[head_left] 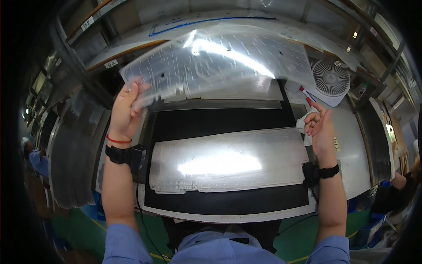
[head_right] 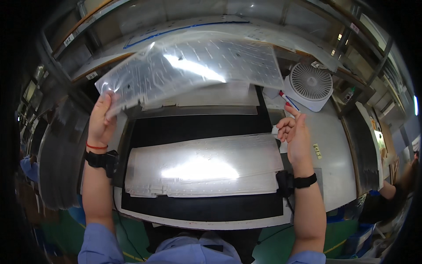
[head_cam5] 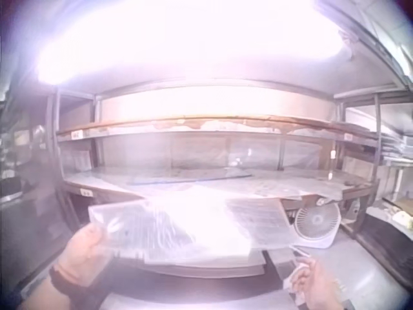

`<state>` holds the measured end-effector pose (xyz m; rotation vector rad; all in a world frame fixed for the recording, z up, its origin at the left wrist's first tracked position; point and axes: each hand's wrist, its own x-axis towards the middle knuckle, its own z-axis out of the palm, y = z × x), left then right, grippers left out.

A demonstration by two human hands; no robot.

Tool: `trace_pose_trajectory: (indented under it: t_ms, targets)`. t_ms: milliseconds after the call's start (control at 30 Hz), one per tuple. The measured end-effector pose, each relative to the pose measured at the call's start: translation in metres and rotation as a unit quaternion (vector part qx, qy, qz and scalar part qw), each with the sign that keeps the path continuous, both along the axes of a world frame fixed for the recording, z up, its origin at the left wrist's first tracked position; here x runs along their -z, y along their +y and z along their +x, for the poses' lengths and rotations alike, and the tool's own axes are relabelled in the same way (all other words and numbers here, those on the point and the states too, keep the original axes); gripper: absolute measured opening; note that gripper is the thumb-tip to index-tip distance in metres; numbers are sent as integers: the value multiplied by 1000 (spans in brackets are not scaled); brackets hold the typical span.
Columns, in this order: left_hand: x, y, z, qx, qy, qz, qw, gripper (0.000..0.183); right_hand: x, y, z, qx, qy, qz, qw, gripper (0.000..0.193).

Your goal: Inspecting and sorting clear plastic keyboard circuit membranes at a workstation.

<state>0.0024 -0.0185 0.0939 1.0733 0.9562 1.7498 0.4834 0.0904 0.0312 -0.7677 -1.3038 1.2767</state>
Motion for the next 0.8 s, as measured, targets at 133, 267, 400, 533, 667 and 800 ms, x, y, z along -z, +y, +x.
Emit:
trace_pose_trajectory:
  t_ms: [133,267,400,533,667,800]
  targets:
    - [-40,24,-4,-19,73,13,997,31,4,1,2,10,-28,-14,999,61]
    - [-76,34,-2,-87,203,-24,975,31,2,1,2,11,-27,-21,999,58]
    - [-83,37,-18,-97,241,-42,965,30,3,1,2,12,-33,-25,999,55]
    - [-78,31,-30,-109,284,-60,951,27,5,1,1,11,-41,-25,999,53]
    - [-72,19,-42,-94,294,-89,947,26,8,2,4,8,-45,-28,999,52]
    - [-60,1,-63,-61,272,-118,953,22,7,2,4,12,-61,-25,998,51]
